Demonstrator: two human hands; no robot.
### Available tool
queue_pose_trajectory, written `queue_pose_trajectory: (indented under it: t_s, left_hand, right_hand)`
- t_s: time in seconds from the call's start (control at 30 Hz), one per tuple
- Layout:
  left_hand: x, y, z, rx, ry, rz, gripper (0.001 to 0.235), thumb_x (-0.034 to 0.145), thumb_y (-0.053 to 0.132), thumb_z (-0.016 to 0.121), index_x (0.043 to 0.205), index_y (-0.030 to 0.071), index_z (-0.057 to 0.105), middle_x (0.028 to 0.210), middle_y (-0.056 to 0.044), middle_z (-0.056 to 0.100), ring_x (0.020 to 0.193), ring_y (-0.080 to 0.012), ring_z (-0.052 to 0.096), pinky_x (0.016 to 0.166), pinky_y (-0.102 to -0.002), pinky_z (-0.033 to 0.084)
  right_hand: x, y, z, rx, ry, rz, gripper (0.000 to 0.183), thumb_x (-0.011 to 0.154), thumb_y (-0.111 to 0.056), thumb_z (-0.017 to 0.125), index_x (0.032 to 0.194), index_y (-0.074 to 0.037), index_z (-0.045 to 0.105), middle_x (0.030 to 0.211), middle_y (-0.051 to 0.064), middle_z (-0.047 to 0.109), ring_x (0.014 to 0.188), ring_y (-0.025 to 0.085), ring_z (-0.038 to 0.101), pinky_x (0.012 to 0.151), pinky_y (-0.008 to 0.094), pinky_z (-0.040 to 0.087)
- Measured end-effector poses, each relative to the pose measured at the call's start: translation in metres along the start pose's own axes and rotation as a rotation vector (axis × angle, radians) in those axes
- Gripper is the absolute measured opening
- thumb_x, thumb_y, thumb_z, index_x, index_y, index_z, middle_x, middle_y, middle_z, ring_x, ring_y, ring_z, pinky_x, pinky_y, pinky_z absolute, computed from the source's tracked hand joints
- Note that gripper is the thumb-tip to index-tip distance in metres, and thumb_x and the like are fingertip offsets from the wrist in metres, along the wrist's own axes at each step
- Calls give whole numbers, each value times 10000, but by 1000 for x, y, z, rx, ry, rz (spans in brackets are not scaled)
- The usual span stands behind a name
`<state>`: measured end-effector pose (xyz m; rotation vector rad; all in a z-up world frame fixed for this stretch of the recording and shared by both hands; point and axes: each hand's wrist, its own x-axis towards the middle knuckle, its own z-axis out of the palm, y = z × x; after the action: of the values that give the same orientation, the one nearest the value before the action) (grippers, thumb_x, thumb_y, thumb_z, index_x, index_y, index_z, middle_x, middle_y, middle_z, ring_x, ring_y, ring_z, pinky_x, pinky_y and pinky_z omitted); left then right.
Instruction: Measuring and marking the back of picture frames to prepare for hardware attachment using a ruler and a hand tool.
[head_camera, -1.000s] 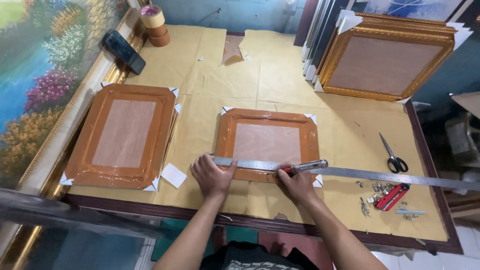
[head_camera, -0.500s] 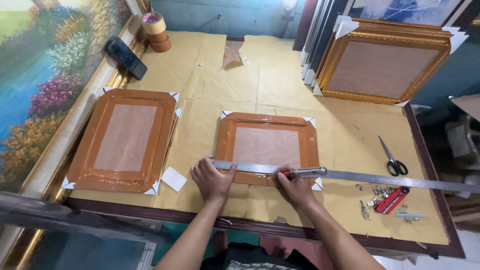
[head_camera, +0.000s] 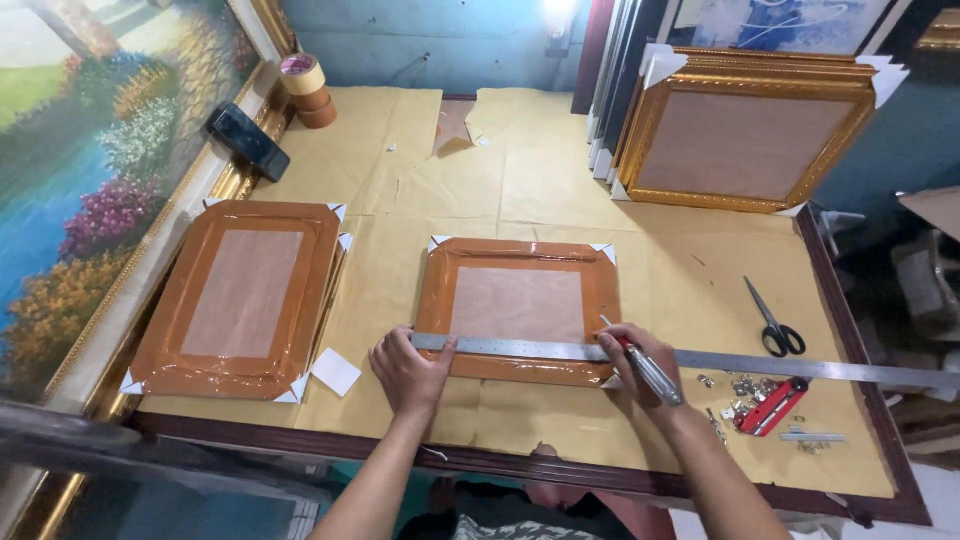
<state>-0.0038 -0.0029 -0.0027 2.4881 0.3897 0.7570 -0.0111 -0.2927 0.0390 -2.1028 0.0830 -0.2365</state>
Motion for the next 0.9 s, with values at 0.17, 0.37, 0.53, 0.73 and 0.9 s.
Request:
queue_pose_trajectory:
  t_s: [0.17, 0.37, 0.53, 0.73, 0.9]
  left_hand:
    - [0, 2, 2, 15, -5, 23, 578, 575, 462, 710, 966, 112, 467, 918, -72, 552, 947, -309, 537, 848, -464, 390]
    - [-17, 36, 3, 155, -121, 44, 517, 668, 389, 683, 1086, 178, 464, 1170, -47, 465, 1135, -296, 426, 942, -591, 266]
    - [-39, 95, -6, 168, -245, 311, 460, 666, 392, 686, 1057, 218, 518, 1226, -28, 447, 1208, -280, 369, 988, -551, 214]
    - [-47, 131, -28, 18, -353, 539, 607, 631, 388, 704, 1176, 224, 492, 1192, -54, 474, 1189, -324, 380, 986, -582, 207]
    - [-44, 141, -70, -40, -206, 656, 365, 769, 375, 620, 1072, 177, 583, 1003, -2, 554, 982, -222, 485, 992, -529, 225]
  right_hand:
    - [6, 22, -53, -340, -49, -141, 172, 657, -272, 728, 807, -208, 676, 745, 26, 684, 821, 210, 631, 821, 337, 464]
    - [15, 56, -72, -333, -236, -91, 306, 571, -213, 772, 864, -220, 687, 870, 40, 699, 908, 237, 630, 849, 345, 474]
    - [23, 74, -75, -288, -303, -275, 361, 592, -47, 684, 934, -162, 689, 885, 97, 697, 908, 322, 613, 818, 419, 480]
    - [18, 38, -100, -338, -253, -230, 299, 603, -156, 722, 878, -273, 703, 847, -17, 700, 856, 190, 646, 767, 315, 513]
    - [-12, -22, -119, -47, -262, -83, 197, 621, 9, 722, 794, -85, 727, 899, 40, 713, 825, 118, 664, 816, 220, 522]
